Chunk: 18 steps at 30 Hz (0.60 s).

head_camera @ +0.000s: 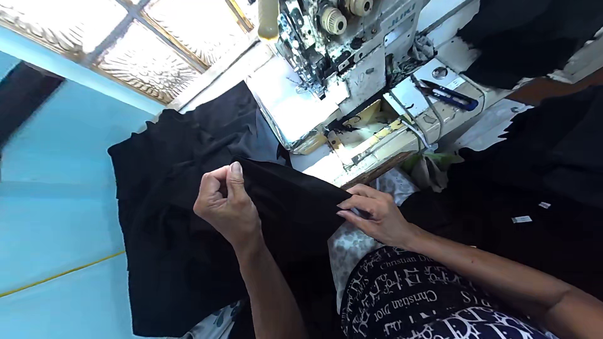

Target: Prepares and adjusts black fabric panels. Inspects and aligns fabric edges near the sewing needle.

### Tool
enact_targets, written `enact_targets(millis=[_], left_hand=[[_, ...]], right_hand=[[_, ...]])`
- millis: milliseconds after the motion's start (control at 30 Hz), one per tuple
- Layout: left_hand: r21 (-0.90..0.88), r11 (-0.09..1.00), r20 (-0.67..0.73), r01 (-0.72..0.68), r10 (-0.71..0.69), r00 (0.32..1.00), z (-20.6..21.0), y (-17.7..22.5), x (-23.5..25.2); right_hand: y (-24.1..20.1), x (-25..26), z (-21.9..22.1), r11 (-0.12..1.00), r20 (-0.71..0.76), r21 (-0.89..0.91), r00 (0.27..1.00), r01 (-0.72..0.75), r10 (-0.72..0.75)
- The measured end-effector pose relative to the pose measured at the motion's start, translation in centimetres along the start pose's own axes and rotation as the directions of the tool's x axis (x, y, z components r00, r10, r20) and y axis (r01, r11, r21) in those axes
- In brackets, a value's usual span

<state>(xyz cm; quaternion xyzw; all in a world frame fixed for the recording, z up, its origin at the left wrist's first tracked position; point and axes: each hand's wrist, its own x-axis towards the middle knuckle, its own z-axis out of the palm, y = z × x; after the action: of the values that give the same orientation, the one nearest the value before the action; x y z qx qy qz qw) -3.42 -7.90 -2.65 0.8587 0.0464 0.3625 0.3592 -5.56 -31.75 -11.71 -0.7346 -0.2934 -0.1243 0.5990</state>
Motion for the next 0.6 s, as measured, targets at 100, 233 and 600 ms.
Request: enact_targets(millis=[100,233,600], left_hand=[[-0.073,0.996,0.068,0.043,-0.038,0.997,-0.2,-1.4,-0.1],[-0.290,0.956,0.234,0.046,0.025,0.972,-0.6,-2.8,-0.1],[-0.398,0.917,0.129,0.005,0.050,0.990,-1.3,0.9,2.8]], right_hand=[[-0.2,-0.4,-0.1,0.989,-0.054,-0.067,0.989,0.133,-0.136],[-1.0,-0.6,-0.3,0.967,-0.075,-0.112,0.969,0.228,-0.237],[-6.8,3.8,-3.1,0.951,-0.203,-0.034,0.930,0.307,-0.307]])
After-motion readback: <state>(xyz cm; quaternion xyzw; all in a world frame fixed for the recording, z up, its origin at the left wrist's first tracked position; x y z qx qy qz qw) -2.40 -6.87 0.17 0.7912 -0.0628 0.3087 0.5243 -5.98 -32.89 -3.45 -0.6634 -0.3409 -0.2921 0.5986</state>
